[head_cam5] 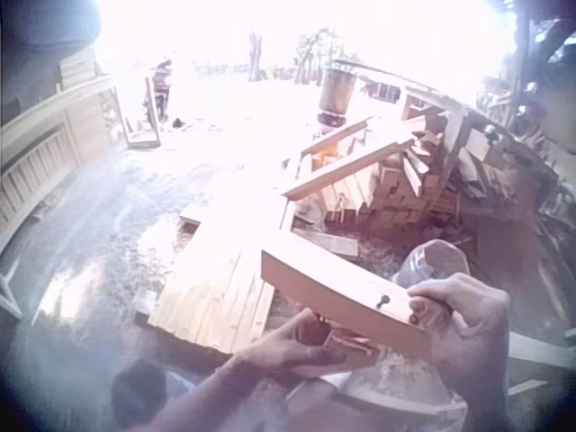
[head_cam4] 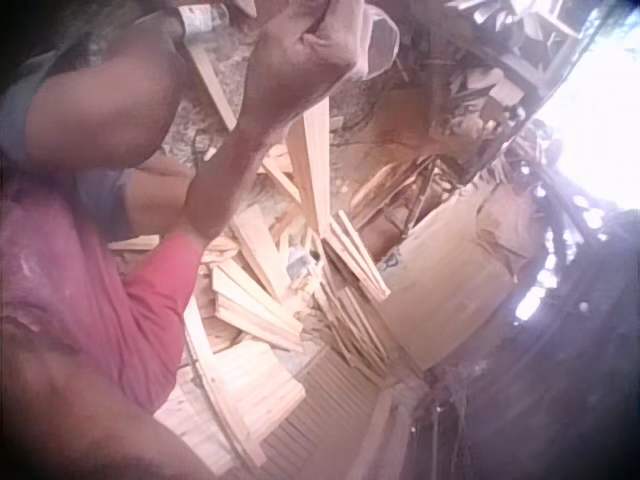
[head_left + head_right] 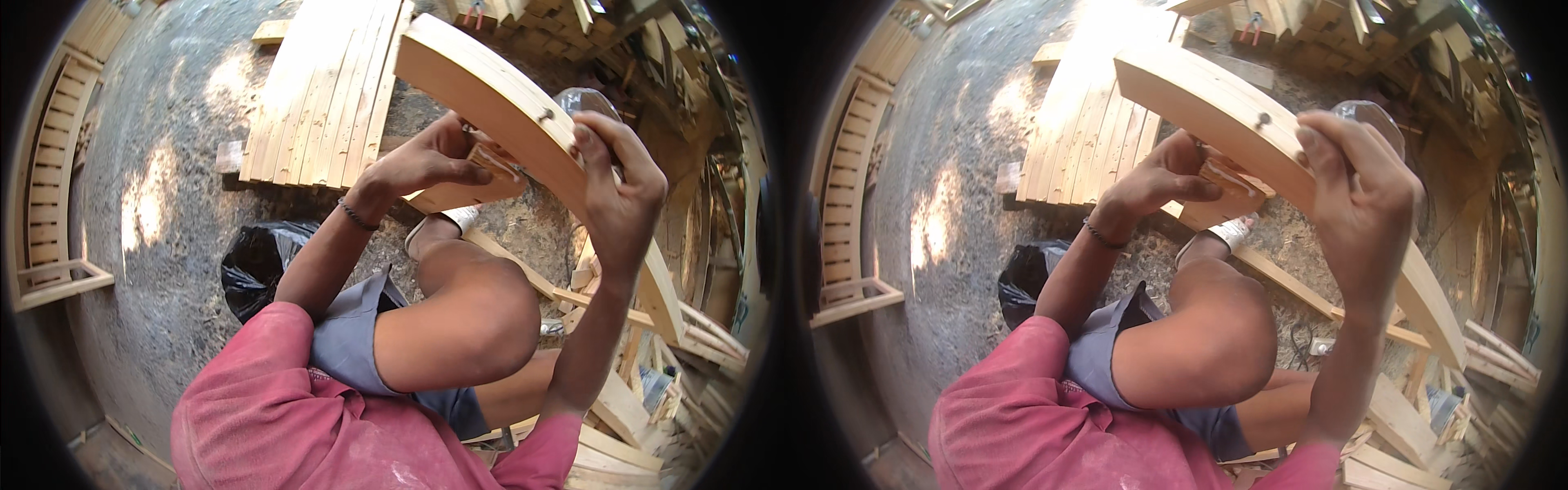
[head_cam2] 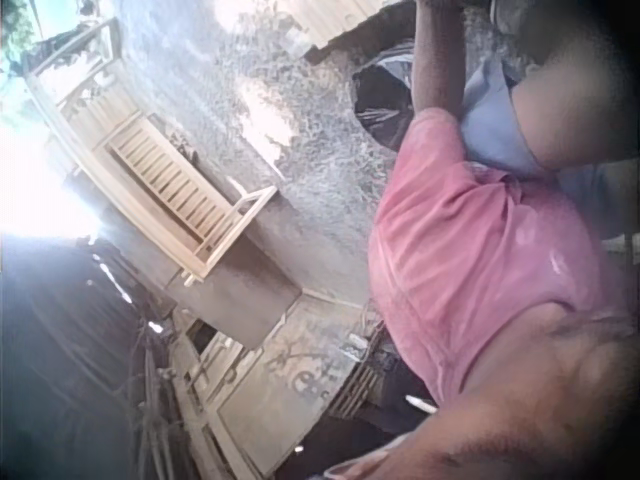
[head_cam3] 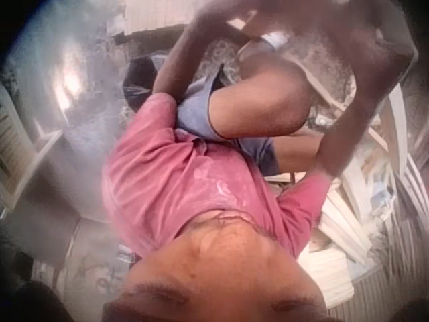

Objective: The person assembles a rectangular wooden frame by hammering nails through joints, picking up additional nails from a plastic bag, and moving wooden slats to align them before securing the structure.

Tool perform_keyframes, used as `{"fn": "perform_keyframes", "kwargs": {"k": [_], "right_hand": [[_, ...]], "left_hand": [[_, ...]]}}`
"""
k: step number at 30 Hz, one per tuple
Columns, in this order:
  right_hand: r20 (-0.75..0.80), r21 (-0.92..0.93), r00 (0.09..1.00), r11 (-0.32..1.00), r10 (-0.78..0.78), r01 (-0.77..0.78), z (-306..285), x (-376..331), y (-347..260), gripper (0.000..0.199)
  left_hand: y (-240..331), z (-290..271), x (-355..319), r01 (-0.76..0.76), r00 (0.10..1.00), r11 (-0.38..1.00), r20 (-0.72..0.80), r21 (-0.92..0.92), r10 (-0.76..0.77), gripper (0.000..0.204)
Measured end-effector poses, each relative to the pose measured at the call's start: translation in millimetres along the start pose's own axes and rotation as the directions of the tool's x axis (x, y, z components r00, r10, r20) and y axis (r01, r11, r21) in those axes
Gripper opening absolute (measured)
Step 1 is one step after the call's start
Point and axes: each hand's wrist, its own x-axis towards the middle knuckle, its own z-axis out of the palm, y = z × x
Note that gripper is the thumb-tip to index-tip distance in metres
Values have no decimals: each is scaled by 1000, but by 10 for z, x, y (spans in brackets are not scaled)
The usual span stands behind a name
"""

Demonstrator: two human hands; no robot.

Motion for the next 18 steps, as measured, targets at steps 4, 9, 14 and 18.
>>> {"fn": "perform_keyframes", "kwargs": {"k": [4, 9, 14, 18], "right_hand": [[113, -79, 993, 996, -24, 33, -37, -36, -103, 19], [200, 97, 943, 953, 265, -288, -119, 78, -31, 15], [197, 22, 958, 976, 208, -216, -107, 130, -37, 15], [88, 146, 980, 971, 178, -189, -92, 101, 7, 16]], "left_hand": [[81, -98, 22, 91, 992, 988, 72, 125, -100, 74], [-2, -84, 40, -14, 1000, 1000, 27, -12, 15, 62], [23, -106, -50, -14, 993, 1000, -114, -3, 14, 69], [42, -66, -69, 4, 987, 1000, -161, 6, -3, 67]]}}
